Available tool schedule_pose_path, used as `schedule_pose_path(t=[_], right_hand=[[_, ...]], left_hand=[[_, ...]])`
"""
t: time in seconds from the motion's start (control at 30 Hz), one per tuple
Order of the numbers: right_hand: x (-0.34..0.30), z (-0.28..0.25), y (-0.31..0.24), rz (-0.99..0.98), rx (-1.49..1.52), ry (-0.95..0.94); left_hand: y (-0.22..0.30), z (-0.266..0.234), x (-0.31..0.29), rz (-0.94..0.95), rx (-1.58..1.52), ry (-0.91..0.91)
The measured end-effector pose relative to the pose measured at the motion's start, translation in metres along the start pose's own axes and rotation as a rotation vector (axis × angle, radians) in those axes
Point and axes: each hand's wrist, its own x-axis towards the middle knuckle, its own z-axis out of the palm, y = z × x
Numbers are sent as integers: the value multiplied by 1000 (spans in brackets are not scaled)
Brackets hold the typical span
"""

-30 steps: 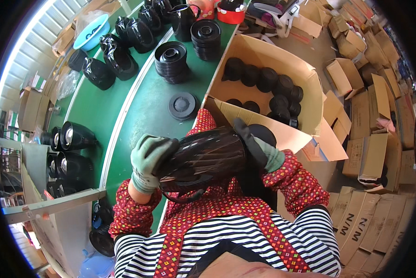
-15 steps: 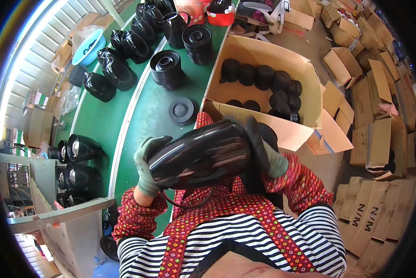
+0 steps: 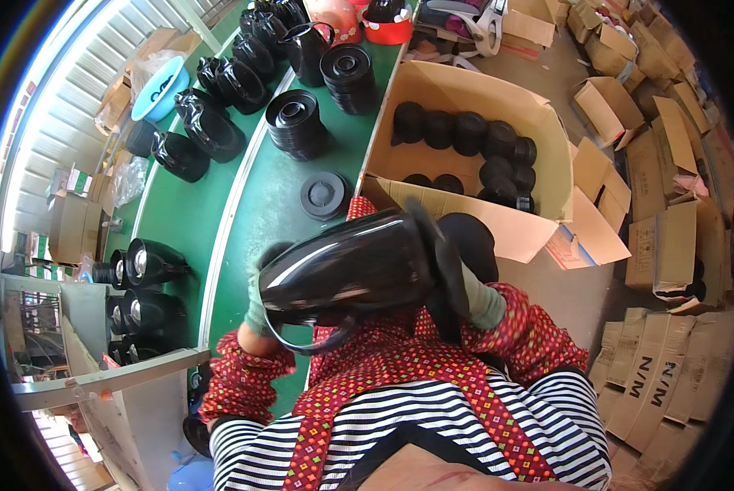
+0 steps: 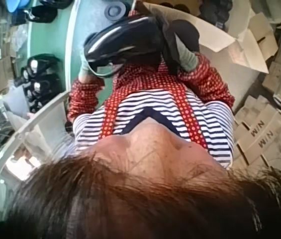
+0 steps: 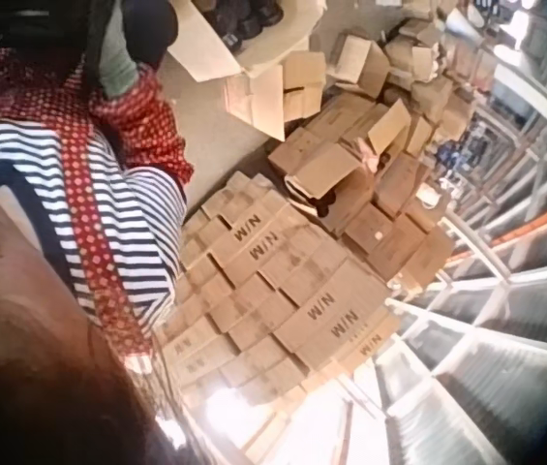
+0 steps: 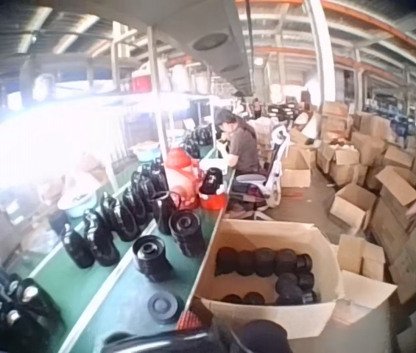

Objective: The person assembles black kettles on a green workbench by inserting a metal rod into the base and attaching a black lid. The person handles each kettle one at a time, places the assembled units on the bench, and repeats the process.

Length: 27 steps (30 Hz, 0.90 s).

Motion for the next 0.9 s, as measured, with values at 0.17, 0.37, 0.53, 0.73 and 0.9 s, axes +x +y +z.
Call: schedule_pose_path(t=[0.17,0.37,0.53,0.73,0.9], right_hand=[[15,6,-46,-531,-1003,-324],[7,8,-3,-305,-226,124],[1,-15,32,-44,106,250],[14,-70,6,126,-335,-18],[22,-103,2,243,-848,8]], left_hand=[[-31,43,9,-151,-232,-189],[-22,18,1,-49,-354,-26],[28,11,33,37,470,199],[36,54,18,505,939,166],[8,108,-29,694,823,-159]])
